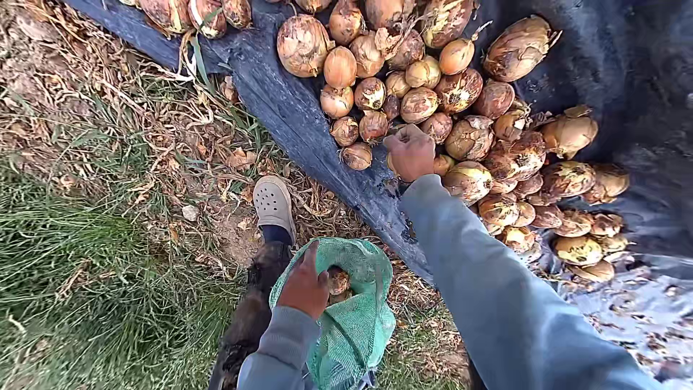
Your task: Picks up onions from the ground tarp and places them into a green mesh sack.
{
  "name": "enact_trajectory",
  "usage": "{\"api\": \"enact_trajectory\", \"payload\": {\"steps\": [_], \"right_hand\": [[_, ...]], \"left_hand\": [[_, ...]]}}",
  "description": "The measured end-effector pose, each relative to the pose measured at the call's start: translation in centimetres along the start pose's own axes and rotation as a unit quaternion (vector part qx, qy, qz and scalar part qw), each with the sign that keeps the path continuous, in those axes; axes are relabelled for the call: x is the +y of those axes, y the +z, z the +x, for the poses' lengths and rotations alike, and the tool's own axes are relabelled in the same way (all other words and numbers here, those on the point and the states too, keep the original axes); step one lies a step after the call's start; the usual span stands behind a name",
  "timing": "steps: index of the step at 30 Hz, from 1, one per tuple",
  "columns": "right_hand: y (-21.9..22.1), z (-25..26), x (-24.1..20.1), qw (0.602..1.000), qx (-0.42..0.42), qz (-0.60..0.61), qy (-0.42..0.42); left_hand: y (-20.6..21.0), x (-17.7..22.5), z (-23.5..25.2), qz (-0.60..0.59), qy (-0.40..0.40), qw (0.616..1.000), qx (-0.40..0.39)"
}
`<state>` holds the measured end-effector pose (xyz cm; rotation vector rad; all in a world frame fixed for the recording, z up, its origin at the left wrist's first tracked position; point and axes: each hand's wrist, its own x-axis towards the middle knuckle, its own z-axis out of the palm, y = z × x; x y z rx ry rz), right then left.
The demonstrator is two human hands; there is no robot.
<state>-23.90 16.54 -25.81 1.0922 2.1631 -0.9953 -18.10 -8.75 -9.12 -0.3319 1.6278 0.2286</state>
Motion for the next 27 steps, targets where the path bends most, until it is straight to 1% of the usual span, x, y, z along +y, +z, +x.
{"api": "enact_trajectory", "payload": {"steps": [1, 2, 3, 6, 8, 10, 12, 13, 14, 15, 16, 17, 18, 19, 20, 21, 22, 23, 24, 25, 26, 27], "right_hand": [[0.3, 0.3, -1.3, 0.994, -0.031, -0.107, -0.013], [0.9, 0.9, -2.6, 0.977, -0.059, -0.203, -0.024], [1.5, 1.8, -3.6, 0.96, -0.08, -0.267, -0.031], [3.2, 3.3, -4.7, 0.93, -0.097, -0.346, -0.082], [3.7, 3.2, -4.1, 0.913, -0.101, -0.379, -0.112], [3.2, 3.3, -3.2, 0.916, -0.091, -0.374, -0.114], [2.0, 2.8, -2.7, 0.938, -0.08, -0.323, -0.093], [1.3, 2.0, -2.2, 0.956, -0.068, -0.274, -0.079], [0.6, 0.6, -1.5, 0.976, -0.044, -0.201, -0.071], [0.0, -1.5, -0.5, 0.992, -0.016, -0.099, -0.072], [-0.2, -4.3, 0.5, 0.997, 0.008, 0.022, -0.08], [0.2, -8.1, 1.5, 0.986, 0.013, 0.144, -0.077], [1.0, -12.5, 2.5, 0.967, 0.002, 0.251, -0.052], [2.3, -17.4, 3.9, 0.946, -0.027, 0.323, -0.004], [4.3, -21.9, 6.0, 0.931, -0.078, 0.351, 0.057], [6.2, -26.0, 8.6, 0.928, -0.157, 0.32, 0.107], [7.6, -29.1, 11.5, 0.932, -0.259, 0.215, 0.132], [8.2, -31.0, 13.9, 0.913, -0.374, 0.071, 0.146], [8.3, -31.5, 15.5, 0.87, -0.464, -0.04, 0.163], [8.3, -30.8, 16.5, 0.848, -0.493, -0.084, 0.174], [7.8, -29.0, 16.2, 0.862, -0.472, -0.091, 0.163], [6.9, -26.6, 14.7, 0.897, -0.414, -0.085, 0.128]], "left_hand": [[-0.2, 0.1, 0.0, 0.0, -0.002, 1.0, -0.001], [-0.3, 0.3, 0.0, 0.001, -0.006, 1.0, -0.001], [-0.4, 0.4, 0.0, 0.003, -0.012, 1.0, 0.002], [-0.5, 0.1, 0.2, 0.009, -0.02, 1.0, 0.011], [0.0, 0.2, 0.1, 0.018, -0.016, 1.0, 0.012], [0.3, 0.4, 0.0, 0.02, -0.01, 1.0, 0.015], [0.2, 0.5, 0.1, 0.017, -0.01, 1.0, 0.02], [0.1, 0.6, 0.1, 0.014, -0.011, 1.0, 0.023], [0.1, 0.6, 0.1, 0.011, -0.012, 1.0, 0.023], [0.1, 0.7, 0.1, 0.011, -0.012, 1.0, 0.022], [0.1, 0.7, 0.1, 0.011, -0.011, 1.0, 0.024], [0.3, 0.6, 0.1, 0.012, -0.008, 0.999, 0.029], [0.3, 0.6, 0.2, 0.012, -0.004, 0.999, 0.032], [0.3, 0.7, 0.3, 0.014, -0.003, 0.999, 0.033], [0.2, 0.8, 0.4, 0.017, -0.006, 0.999, 0.032], [0.0, 0.9, 0.4, 0.02, -0.014, 0.999, 0.03], [-0.2, 1.0, 0.4, 0.023, -0.022, 0.999, 0.029], [-0.2, 1.0, 0.4, 0.028, -0.028, 0.999, 0.027], [-0.2, 1.1, 0.4, 0.031, -0.031, 0.999, 0.024], [-0.3, 1.2, 0.4, 0.037, -0.032, 0.999, 0.023], [-0.5, 1.3, 0.5, 0.041, -0.031, 0.998, 0.025], [-0.7, 1.2, 0.5, 0.043, -0.029, 0.998, 0.027]]}}
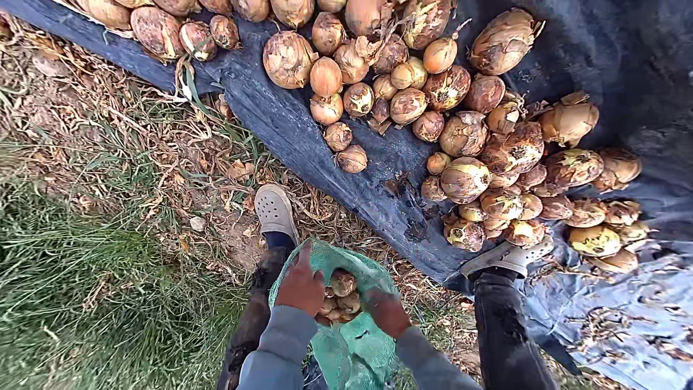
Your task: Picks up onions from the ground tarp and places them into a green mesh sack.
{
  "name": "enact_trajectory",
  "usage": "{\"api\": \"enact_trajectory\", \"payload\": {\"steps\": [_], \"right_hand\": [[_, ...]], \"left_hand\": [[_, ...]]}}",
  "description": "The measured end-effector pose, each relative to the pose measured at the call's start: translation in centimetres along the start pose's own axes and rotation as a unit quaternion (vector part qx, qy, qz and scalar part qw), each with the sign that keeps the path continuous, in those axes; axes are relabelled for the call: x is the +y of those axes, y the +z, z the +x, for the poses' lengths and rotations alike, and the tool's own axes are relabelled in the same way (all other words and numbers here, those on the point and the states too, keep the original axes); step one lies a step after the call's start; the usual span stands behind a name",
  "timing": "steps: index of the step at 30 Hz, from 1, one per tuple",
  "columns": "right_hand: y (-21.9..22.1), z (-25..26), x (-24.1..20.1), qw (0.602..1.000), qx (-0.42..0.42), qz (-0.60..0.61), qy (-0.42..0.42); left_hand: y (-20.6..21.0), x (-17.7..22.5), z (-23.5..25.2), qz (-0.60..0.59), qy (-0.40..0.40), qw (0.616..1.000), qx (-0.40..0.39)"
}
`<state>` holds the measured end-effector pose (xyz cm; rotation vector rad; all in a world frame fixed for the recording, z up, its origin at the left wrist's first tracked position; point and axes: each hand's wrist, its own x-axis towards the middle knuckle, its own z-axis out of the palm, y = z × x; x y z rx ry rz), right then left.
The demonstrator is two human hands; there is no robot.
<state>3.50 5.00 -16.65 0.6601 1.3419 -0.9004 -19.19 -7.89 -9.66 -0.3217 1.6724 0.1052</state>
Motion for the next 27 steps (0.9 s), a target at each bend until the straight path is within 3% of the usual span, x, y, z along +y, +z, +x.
{"api": "enact_trajectory", "payload": {"steps": [3, 5, 9, 12, 15, 18, 20, 22, 23, 25, 27], "right_hand": [[-8.1, 2.5, -7.5, 0.955, 0.279, -0.013, -0.099], [-13.8, 6.1, -13.2, 0.913, 0.383, -0.052, -0.133], [-20.2, 12.6, -22.4, 0.918, 0.366, -0.124, -0.083], [-20.7, 14.8, -24.5, 0.927, 0.359, -0.107, -0.028], [-21.9, 14.6, -24.0, 0.935, 0.341, -0.091, -0.023], [-21.9, 11.5, -21.7, 0.928, 0.36, -0.023, -0.09], [-18.7, 7.5, -18.6, 0.891, 0.387, 0.136, -0.195], [-12.3, 2.4, -15.0, 0.854, 0.306, 0.322, -0.27], [-8.5, 0.1, -12.5, 0.857, 0.239, 0.373, -0.265], [-2.9, -1.8, -6.8, 0.928, 0.11, 0.291, -0.203], [-2.3, -2.9, -2.6, 0.981, 0.099, 0.104, -0.131]], "left_hand": [[0.3, -0.8, -0.5, -0.003, 0.012, 1.0, 0.0], [0.3, -1.0, -0.6, -0.011, 0.021, 1.0, -0.002], [-0.4, -1.4, -0.2, -0.022, 0.013, 1.0, -0.009], [-0.6, -1.6, -0.3, -0.022, 0.001, 1.0, -0.014], [-0.4, -1.5, -0.4, -0.02, 0.001, 1.0, -0.023], [-0.8, -1.7, -0.2, -0.04, 0.012, 0.999, -0.01], [-1.1, -1.8, -0.2, -0.041, 0.02, 0.999, -0.001], [-1.2, -1.9, -0.3, -0.045, 0.023, 0.999, 0.007], [-1.1, -1.8, -0.2, -0.047, 0.026, 0.998, 0.012], [-0.7, -1.5, 0.1, -0.037, 0.035, 0.998, 0.025], [0.0, -1.2, 0.3, -0.026, 0.048, 0.998, 0.038]]}}
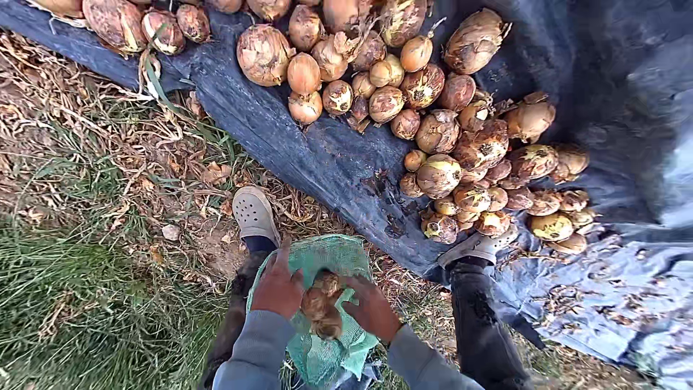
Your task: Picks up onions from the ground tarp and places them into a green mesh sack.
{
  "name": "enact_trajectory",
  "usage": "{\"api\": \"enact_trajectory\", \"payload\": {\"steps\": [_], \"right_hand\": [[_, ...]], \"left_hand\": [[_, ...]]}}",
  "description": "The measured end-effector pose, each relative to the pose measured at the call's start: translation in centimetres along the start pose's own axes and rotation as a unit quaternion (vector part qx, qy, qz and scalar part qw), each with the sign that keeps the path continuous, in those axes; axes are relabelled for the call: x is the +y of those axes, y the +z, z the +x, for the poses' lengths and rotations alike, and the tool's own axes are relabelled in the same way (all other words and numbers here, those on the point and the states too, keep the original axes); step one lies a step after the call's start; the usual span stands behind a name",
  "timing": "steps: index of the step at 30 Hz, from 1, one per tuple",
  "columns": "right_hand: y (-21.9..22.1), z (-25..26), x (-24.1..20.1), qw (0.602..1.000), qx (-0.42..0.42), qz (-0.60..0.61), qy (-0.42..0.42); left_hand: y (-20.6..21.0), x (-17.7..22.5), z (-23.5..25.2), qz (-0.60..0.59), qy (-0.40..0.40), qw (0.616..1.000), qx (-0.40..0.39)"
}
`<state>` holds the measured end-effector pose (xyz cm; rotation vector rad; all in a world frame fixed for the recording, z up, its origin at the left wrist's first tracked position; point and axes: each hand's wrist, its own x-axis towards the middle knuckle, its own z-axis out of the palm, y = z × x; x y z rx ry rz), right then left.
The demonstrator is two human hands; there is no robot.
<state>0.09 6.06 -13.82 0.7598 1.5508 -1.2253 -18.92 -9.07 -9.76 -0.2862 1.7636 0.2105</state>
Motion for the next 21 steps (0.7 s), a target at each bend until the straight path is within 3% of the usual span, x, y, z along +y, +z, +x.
{"api": "enact_trajectory", "payload": {"steps": [2, 4, 7, 10, 13, 15, 17, 19, 21], "right_hand": [[-4.4, -0.4, 1.4, 0.98, 0.177, -0.088, 0.029], [-10.9, 1.0, 1.5, 0.937, 0.336, -0.074, 0.053], [-18.4, 5.9, 0.0, 0.897, 0.424, -0.04, 0.113], [-21.8, 10.1, -1.7, 0.902, 0.392, -0.018, 0.179], [-22.8, 10.6, -1.7, 0.902, 0.386, -0.011, 0.193], [-21.8, 8.8, -0.6, 0.901, 0.411, 0.025, 0.138], [-18.3, 5.9, 0.3, 0.898, 0.422, 0.122, 0.022], [-12.1, 2.3, 0.7, 0.9, 0.313, 0.299, -0.059], [-4.5, -0.3, 2.3, 0.888, 0.103, 0.448, -0.023]], "left_hand": [[0.4, 0.8, 0.1, 0.017, 0.004, 1.0, 0.01], [1.3, 1.6, -0.2, 0.047, 0.0, 0.999, 0.011], [2.6, 2.5, -0.4, 0.086, -0.006, 0.996, 0.006], [3.4, 3.3, -0.1, 0.104, -0.001, 0.994, 0.013], [4.5, 4.4, -0.1, 0.121, -0.004, 0.992, 0.021], [5.0, 5.0, 0.0, 0.125, -0.001, 0.992, 0.027], [5.2, 5.1, 0.1, 0.132, 0.008, 0.991, 0.034], [5.4, 5.1, 0.3, 0.143, 0.016, 0.989, 0.04], [5.6, 5.3, 0.4, 0.151, 0.022, 0.987, 0.043]]}}
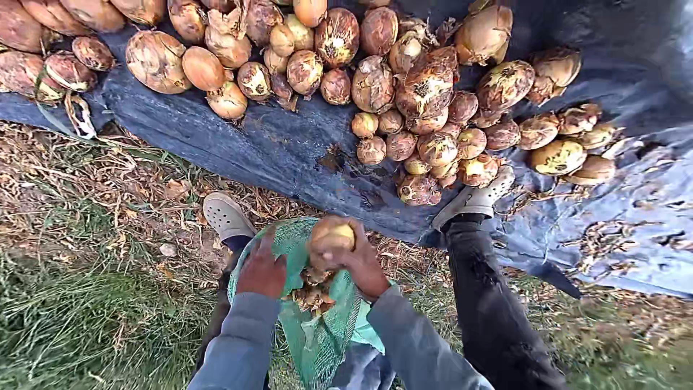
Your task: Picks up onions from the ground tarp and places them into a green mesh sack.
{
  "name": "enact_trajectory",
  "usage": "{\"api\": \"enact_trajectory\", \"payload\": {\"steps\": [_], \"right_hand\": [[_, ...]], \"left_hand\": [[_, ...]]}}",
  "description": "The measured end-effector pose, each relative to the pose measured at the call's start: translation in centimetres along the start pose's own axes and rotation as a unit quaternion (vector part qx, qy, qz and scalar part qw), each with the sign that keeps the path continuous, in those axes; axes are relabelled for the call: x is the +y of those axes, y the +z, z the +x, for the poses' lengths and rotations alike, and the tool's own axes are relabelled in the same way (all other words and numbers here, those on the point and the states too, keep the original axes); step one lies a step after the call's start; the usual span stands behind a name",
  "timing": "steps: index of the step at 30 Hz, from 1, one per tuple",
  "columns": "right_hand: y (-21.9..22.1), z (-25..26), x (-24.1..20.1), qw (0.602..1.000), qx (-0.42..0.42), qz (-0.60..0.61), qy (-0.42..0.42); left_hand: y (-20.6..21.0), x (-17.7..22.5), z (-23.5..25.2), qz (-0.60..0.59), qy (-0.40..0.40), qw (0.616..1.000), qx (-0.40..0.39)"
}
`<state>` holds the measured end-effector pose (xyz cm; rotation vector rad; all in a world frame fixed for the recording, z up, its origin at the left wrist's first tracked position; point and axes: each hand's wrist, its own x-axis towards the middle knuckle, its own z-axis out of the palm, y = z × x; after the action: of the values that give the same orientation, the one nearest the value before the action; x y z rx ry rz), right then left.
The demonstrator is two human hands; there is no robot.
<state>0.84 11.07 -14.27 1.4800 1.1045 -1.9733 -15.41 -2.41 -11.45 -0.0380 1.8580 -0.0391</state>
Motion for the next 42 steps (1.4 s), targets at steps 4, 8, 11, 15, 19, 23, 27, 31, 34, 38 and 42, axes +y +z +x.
{"api": "enact_trajectory", "payload": {"steps": [4, 8, 11, 15, 19, 23, 27, 31, 34, 38, 42], "right_hand": [[-1.2, -1.7, 6.9, 0.887, -0.098, -0.349, 0.285], [-8.3, 1.2, 0.8, 0.872, 0.157, -0.421, 0.193], [-10.5, 4.4, -4.0, 0.911, 0.166, -0.348, 0.144], [-12.1, 6.3, -9.3, 0.927, 0.24, -0.289, 0.009], [-16.2, 9.6, -12.2, 0.797, 0.366, -0.48, 0.029], [-17.6, 13.3, -11.7, 0.768, 0.323, -0.552, 0.033], [-14.9, 9.1, -12.2, 0.812, 0.345, -0.469, -0.051], [-5.7, -0.1, -5.9, 0.974, 0.072, -0.199, -0.076], [-1.2, -0.2, -3.1, 0.874, -0.139, -0.462, 0.059], [-4.0, 7.5, -4.7, 0.862, 0.17, -0.478, 0.0], [-5.3, 15.4, -8.6, 0.848, 0.255, -0.459, 0.075]], "left_hand": [[0.0, 0.2, 0.4, 0.017, -0.001, 1.0, 0.001], [0.9, 0.0, 0.6, -0.038, 0.014, 0.999, -0.032], [2.1, 0.4, -0.2, -0.01, 0.02, 0.998, -0.06], [1.8, 0.2, 0.2, -0.008, 0.02, 1.0, 0.004], [1.9, 0.8, -0.5, -0.005, 0.02, 1.0, 0.0], [1.2, 1.0, -0.6, -0.004, 0.023, 0.999, -0.042], [0.9, 0.4, -0.4, -0.021, 0.026, 0.999, -0.016], [1.2, 0.5, -0.3, -0.036, 0.024, 0.999, -0.007], [0.8, 0.8, -0.3, -0.024, 0.021, 0.999, -0.006], [0.8, 0.4, -0.2, -0.03, 0.021, 0.999, -0.006], [1.1, 0.0, -0.3, -0.012, 0.019, 1.0, -0.009]]}}
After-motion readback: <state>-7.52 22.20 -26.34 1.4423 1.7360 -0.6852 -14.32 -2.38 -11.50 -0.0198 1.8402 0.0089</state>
